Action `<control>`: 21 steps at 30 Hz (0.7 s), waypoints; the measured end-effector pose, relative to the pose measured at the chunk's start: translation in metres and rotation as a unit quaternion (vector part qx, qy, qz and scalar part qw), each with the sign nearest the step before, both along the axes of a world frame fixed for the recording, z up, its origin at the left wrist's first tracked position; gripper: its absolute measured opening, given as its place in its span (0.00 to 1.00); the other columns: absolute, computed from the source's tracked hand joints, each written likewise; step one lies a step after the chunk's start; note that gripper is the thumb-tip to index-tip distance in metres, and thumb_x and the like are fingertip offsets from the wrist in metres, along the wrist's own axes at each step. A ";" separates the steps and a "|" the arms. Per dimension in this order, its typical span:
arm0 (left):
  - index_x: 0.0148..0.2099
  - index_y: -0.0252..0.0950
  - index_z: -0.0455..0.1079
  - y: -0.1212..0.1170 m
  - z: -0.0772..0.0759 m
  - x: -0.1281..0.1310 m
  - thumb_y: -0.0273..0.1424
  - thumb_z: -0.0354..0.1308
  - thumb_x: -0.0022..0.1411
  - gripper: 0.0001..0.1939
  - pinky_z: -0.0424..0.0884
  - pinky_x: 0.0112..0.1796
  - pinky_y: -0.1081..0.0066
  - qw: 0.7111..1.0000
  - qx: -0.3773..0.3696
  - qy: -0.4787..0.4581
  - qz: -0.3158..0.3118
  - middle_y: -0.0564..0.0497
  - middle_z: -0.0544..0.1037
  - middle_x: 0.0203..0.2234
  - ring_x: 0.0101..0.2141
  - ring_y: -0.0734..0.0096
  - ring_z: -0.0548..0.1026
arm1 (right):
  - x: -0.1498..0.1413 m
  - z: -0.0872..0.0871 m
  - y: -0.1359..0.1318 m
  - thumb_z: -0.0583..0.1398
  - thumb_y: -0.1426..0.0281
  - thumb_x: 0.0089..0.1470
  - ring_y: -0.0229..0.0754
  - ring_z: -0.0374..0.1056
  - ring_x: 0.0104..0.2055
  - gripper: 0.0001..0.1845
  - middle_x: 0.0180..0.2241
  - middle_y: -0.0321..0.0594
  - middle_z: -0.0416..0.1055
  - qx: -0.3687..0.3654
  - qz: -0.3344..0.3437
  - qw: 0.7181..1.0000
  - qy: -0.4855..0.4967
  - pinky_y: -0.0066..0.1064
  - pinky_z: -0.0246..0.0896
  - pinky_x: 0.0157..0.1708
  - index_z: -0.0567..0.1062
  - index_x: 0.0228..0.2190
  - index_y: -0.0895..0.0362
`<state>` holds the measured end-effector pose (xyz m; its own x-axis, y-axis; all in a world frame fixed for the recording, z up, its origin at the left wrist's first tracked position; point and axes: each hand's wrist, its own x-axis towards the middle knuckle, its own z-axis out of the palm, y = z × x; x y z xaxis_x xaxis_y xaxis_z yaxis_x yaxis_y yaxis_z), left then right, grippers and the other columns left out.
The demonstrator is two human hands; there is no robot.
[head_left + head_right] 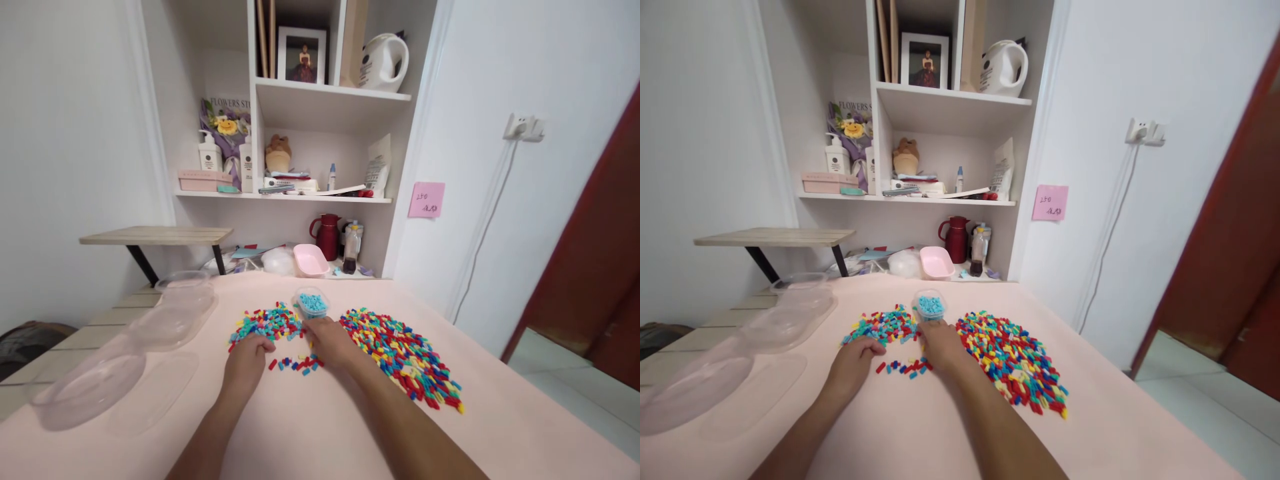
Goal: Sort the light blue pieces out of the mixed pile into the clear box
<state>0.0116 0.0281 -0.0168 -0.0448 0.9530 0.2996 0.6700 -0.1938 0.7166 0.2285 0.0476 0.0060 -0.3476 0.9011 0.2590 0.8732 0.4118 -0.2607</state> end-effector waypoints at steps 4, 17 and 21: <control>0.30 0.40 0.76 0.000 0.000 0.000 0.20 0.46 0.54 0.18 0.69 0.44 0.68 1.000 -0.004 0.009 -0.002 0.54 0.81 0.34 0.39 0.69 0.76 | 0.001 -0.002 0.003 0.53 0.74 0.56 0.46 0.68 0.49 0.26 0.48 0.41 0.74 -0.028 0.012 0.997 0.065 0.33 0.59 0.47 0.68 0.55 0.49; 0.32 0.39 0.77 0.000 0.001 0.002 0.18 0.46 0.55 0.19 0.68 0.47 0.67 0.998 0.011 0.055 -0.021 0.51 0.80 0.37 0.42 0.69 0.76 | -0.005 -0.004 0.003 0.53 0.73 0.57 0.46 0.68 0.49 0.20 0.48 0.43 0.72 -0.003 -0.010 0.997 0.071 0.33 0.58 0.47 0.74 0.49 0.51; 0.31 0.39 0.77 -0.001 0.002 0.002 0.17 0.46 0.55 0.19 0.68 0.47 0.66 0.998 0.012 0.065 -0.023 0.51 0.80 0.37 0.42 0.68 0.75 | -0.006 -0.001 0.005 0.53 0.72 0.57 0.44 0.68 0.46 0.17 0.46 0.42 0.73 0.005 -0.026 0.999 0.047 0.31 0.58 0.44 0.75 0.47 0.50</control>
<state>0.0138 0.0268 -0.0144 0.0401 0.9456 0.3229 0.7466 -0.2431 0.6192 0.2227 0.0523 0.0051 -0.2740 0.9148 0.2969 0.8650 0.3693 -0.3396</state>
